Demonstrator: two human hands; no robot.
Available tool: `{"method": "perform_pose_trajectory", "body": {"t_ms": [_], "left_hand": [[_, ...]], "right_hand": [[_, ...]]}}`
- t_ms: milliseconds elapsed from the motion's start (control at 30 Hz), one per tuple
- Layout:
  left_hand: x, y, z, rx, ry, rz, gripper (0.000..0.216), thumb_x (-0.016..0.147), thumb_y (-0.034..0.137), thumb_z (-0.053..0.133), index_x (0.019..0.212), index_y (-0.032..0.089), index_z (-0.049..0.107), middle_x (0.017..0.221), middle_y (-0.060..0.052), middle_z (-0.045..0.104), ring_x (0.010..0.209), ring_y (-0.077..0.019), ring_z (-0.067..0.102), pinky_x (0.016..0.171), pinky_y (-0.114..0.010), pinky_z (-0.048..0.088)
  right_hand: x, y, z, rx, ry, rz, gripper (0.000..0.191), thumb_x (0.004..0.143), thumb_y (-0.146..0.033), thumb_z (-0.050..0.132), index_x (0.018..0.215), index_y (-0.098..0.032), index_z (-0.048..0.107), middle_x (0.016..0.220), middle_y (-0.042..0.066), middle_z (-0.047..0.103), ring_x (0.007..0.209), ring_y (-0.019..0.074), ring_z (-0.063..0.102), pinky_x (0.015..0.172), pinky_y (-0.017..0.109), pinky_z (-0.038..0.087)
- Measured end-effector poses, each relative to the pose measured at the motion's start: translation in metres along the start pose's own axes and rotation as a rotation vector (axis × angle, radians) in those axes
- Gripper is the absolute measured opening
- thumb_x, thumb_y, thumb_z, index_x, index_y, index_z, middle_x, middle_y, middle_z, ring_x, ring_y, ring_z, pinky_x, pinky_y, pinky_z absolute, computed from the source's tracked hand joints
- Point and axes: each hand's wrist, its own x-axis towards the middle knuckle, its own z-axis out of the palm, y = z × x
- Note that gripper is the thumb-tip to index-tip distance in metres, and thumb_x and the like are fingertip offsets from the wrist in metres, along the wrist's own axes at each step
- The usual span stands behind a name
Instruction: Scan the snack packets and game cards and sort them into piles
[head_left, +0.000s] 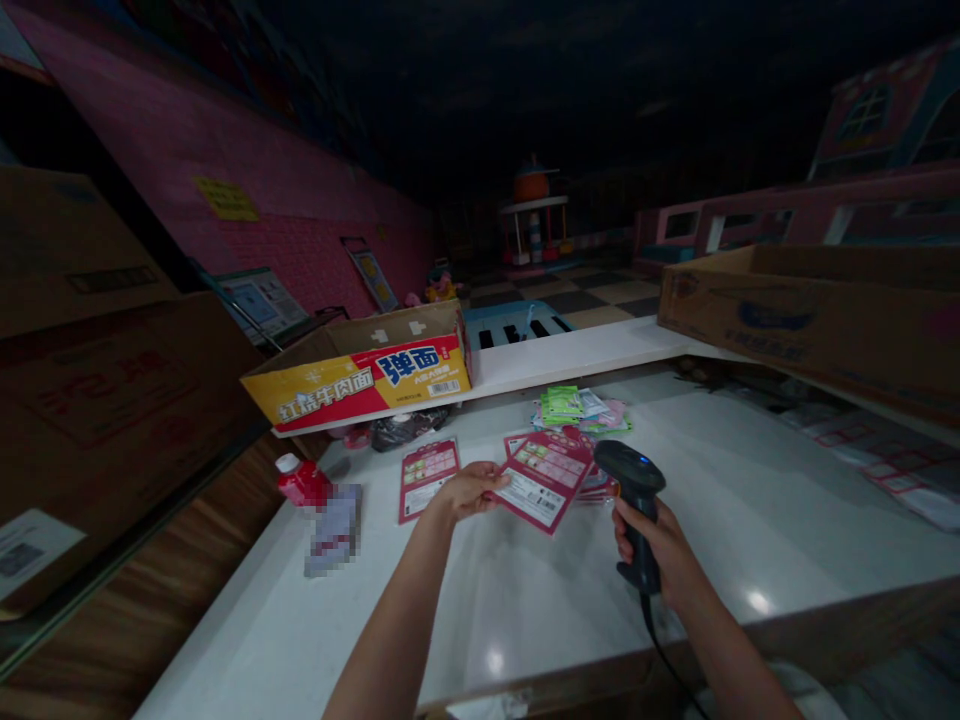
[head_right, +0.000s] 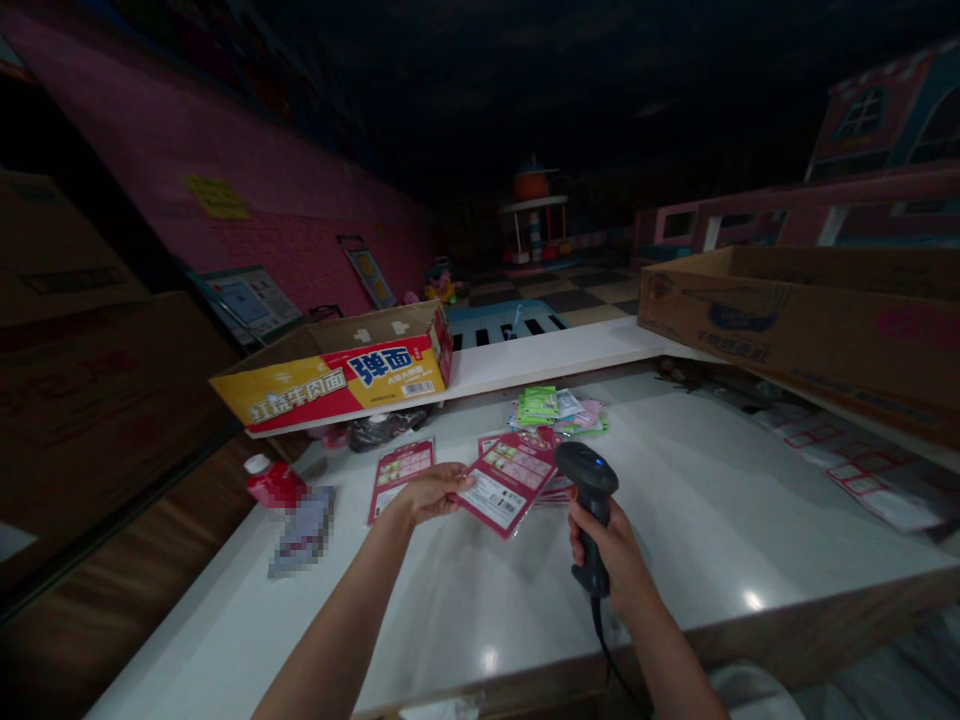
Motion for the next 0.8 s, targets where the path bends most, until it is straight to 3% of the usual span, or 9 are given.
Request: {"method": "perform_pose_trajectory", "body": {"t_ms": [167, 400, 600, 800], "left_hand": [[-0.014, -0.025, 0.007, -0.146, 0.189, 0.291, 0.052, 0.053, 0.034, 0.092, 0.094, 0.016, 0.067, 0.09, -0.007, 0.074, 0.066, -0.0146, 0.068, 0.055, -0.022, 0.055], [0.011, -0.07, 0.009, -0.258, 0.593, 0.695, 0.058, 0.063, 0.05, 0.082, 0.106, 0.018, 0.057, 0.108, -0.009, 0.071, 0.094, -0.0237, 0.07, 0.073, -0.035, 0.06], [0.029, -0.09, -0.001, -0.254, 0.696, 0.807, 0.055, 0.07, 0.053, 0.076, 0.108, 0.018, 0.057, 0.111, -0.01, 0.07, 0.102, -0.0227, 0.068, 0.092, -0.038, 0.055], [0.033, -0.091, -0.002, -0.251, 0.698, 0.802, 0.057, 0.07, 0.054, 0.075, 0.11, 0.018, 0.057, 0.113, -0.011, 0.07, 0.105, -0.024, 0.067, 0.095, -0.039, 0.053]], "right_hand": [[-0.007, -0.004, 0.01, -0.096, -0.04, -0.017, 0.045, 0.064, -0.049, 0.084, 0.085, -0.021, 0.056, 0.055, -0.006, 0.057, 0.038, 0.0088, 0.046, 0.036, 0.021, 0.038], [-0.009, 0.013, 0.02, -0.391, -0.151, -0.034, 0.051, 0.067, -0.055, 0.077, 0.097, -0.019, 0.058, 0.044, -0.009, 0.051, 0.032, 0.0096, 0.041, 0.034, 0.022, 0.035], [-0.011, 0.027, 0.025, -0.504, -0.196, -0.013, 0.042, 0.061, -0.05, 0.08, 0.076, -0.023, 0.052, 0.044, -0.009, 0.049, 0.03, 0.0097, 0.041, 0.032, 0.023, 0.032], [-0.014, 0.022, 0.027, -0.561, -0.192, -0.011, 0.038, 0.064, -0.048, 0.078, 0.083, -0.02, 0.06, 0.048, -0.007, 0.053, 0.031, 0.0106, 0.042, 0.033, 0.025, 0.035]]}}
